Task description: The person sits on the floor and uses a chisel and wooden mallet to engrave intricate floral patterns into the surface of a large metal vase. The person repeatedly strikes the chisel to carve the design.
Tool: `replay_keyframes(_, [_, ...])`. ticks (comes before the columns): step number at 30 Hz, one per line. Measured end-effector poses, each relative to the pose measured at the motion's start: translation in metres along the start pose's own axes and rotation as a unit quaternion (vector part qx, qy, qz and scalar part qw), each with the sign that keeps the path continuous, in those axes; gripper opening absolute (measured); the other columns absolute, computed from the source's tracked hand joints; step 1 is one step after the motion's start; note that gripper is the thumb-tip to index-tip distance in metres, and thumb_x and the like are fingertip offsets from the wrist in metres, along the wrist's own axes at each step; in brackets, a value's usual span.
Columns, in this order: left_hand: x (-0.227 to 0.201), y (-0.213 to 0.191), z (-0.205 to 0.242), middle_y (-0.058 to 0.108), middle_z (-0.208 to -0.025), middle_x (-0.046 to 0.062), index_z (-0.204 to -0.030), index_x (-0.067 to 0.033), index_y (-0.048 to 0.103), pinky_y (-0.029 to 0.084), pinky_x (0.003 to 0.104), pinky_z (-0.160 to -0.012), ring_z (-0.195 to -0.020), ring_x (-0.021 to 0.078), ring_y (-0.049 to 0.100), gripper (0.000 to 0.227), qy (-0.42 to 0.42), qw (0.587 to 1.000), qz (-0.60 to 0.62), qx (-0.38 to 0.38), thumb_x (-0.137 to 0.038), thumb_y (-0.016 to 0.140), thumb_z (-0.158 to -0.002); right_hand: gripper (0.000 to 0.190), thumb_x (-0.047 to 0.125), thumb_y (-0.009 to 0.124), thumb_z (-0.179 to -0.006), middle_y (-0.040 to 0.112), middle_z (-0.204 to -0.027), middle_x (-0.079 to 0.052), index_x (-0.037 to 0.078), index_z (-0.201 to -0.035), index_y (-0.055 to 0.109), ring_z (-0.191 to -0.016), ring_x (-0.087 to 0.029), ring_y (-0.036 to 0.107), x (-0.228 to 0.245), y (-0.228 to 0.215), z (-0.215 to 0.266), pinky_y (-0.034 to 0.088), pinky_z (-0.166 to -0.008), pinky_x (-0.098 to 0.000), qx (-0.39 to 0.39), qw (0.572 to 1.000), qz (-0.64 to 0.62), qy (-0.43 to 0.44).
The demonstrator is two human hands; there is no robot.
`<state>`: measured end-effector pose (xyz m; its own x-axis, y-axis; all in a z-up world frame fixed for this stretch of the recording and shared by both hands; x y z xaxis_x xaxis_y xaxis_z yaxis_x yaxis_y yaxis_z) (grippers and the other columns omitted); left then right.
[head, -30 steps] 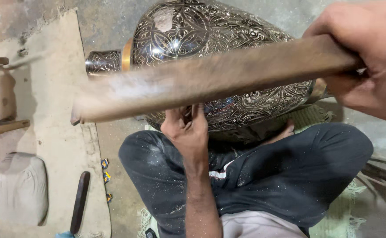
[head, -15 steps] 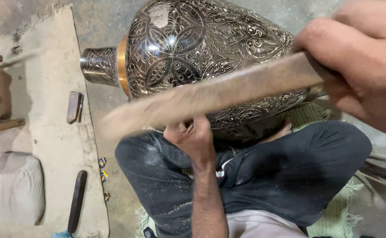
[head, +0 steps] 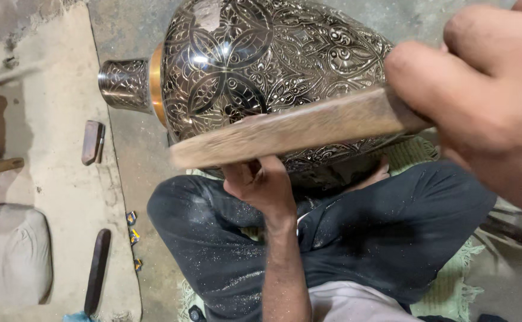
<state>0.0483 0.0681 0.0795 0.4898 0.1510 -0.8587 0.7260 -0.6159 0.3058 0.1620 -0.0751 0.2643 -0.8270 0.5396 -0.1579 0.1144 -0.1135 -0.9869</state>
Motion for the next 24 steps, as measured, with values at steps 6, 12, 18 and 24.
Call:
replay_keyframes(6, [0.0, 0.006, 0.007, 0.06, -0.128, 0.015, -0.139, 0.0002, 0.048, 0.056, 0.031, -0.11, -0.118, 0.0198, 0.06, 0.042, -0.019, 1.0, -0.01, 0.005, 0.002, 0.071, -0.104, 0.055, 0.022, 0.077, -0.045, 0.061, -0.077, -0.007, 0.011, -0.099, 0.071, -0.068, -0.026, 0.065, 0.006, -0.012, 0.006, 0.049, -0.06, -0.0416, -0.135, 0.978, -0.117, -0.109])
replay_keyframes(12, [0.01, 0.005, 0.008, 0.063, -0.128, 0.016, -0.14, -0.0025, 0.047, 0.058, 0.031, -0.106, -0.117, 0.0191, 0.063, 0.039, -0.035, 0.997, 0.069, -0.015, 0.0, 0.064, -0.105, 0.044, 0.031, 0.075, -0.055, 0.06, -0.075, -0.006, 0.013, -0.095, 0.07, -0.067, -0.025, 0.064, 0.007, -0.007, 0.015, 0.049, -0.059, -0.0404, -0.139, 0.982, -0.083, -0.101])
replay_keyframes(18, [-0.001, 0.009, 0.009, 0.061, -0.124, 0.013, -0.132, 0.0002, 0.053, 0.059, 0.037, -0.108, -0.113, 0.0189, 0.063, 0.026, -0.003, 0.999, -0.022, -0.027, -0.004, 0.065, -0.11, 0.031, 0.029, 0.079, -0.069, 0.058, -0.074, -0.005, 0.015, -0.095, 0.07, -0.059, -0.021, 0.058, 0.019, -0.017, 0.016, 0.046, -0.055, -0.0358, -0.152, 0.983, 0.022, -0.098])
replay_keyframes(24, [0.003, 0.01, 0.007, 0.068, -0.115, 0.012, -0.126, -0.0002, 0.055, 0.062, 0.037, -0.104, -0.109, 0.019, 0.068, 0.024, -0.003, 0.998, -0.014, -0.063, -0.003, 0.068, -0.106, 0.03, 0.032, 0.077, -0.07, 0.055, -0.071, -0.002, 0.018, -0.095, 0.071, -0.061, -0.018, 0.059, 0.018, -0.008, 0.018, 0.048, -0.057, -0.0341, -0.15, 0.981, 0.062, -0.108])
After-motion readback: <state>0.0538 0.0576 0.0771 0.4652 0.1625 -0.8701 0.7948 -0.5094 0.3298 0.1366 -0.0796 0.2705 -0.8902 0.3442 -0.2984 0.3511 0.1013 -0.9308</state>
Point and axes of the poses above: each hand's wrist, its own z-axis away from the middle knuckle, its own y-axis out of the palm, x = y × z, the point moved 7 cm from there along -z, towards the middle knuckle
